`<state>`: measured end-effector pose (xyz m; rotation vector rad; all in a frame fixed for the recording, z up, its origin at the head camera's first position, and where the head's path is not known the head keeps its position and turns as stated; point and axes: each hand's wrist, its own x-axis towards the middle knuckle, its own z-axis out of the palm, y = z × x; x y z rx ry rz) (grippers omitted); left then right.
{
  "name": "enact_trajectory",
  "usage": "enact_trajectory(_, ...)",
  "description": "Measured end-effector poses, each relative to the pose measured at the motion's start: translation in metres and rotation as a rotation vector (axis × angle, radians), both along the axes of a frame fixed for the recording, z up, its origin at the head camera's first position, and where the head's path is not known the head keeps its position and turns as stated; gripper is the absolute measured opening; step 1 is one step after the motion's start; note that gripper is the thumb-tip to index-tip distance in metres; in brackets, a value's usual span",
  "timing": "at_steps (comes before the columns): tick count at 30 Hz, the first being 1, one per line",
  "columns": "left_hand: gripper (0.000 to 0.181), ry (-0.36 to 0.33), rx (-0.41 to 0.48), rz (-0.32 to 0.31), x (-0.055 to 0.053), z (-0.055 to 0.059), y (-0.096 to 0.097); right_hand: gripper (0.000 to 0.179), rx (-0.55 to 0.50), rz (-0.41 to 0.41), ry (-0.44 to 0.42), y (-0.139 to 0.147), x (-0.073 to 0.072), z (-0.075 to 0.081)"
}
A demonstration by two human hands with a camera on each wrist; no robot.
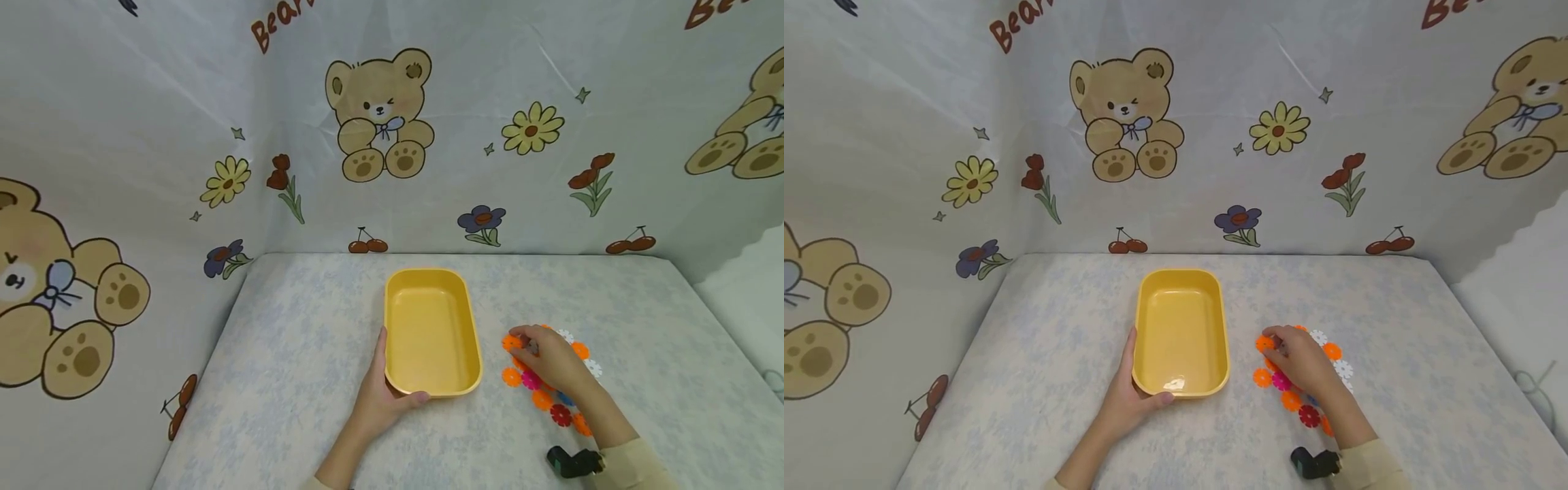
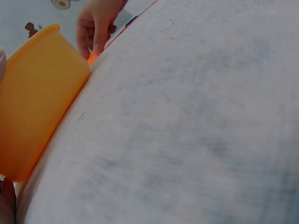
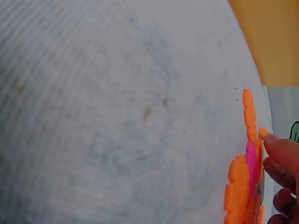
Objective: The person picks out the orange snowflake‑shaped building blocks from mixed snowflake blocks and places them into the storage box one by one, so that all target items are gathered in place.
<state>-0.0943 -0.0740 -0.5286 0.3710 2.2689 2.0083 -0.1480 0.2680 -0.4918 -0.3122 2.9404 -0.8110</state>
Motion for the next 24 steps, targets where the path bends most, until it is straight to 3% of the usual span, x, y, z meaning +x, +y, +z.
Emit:
enact_trajectory(11, 0.129, 0.027, -0.048, 0.017, -0.003, -0.001, -0.001, 0.043, -0.007, -0.038, -0.063, -0.004, -0.007, 0.005)
enact_trajectory(17, 0.13, 0.011, -0.039, 0.018, -0.003, -0.002, -0.001, 0.039, -0.049, -0.032, -0.024, -0.017, -0.021, 0.018)
enact_trajectory(24, 0.131, 0.002, -0.04, 0.013, -0.002, -0.003, -0.001, 0.036, -0.153, 0.014, 0.106, -0.051, -0.041, 0.036)
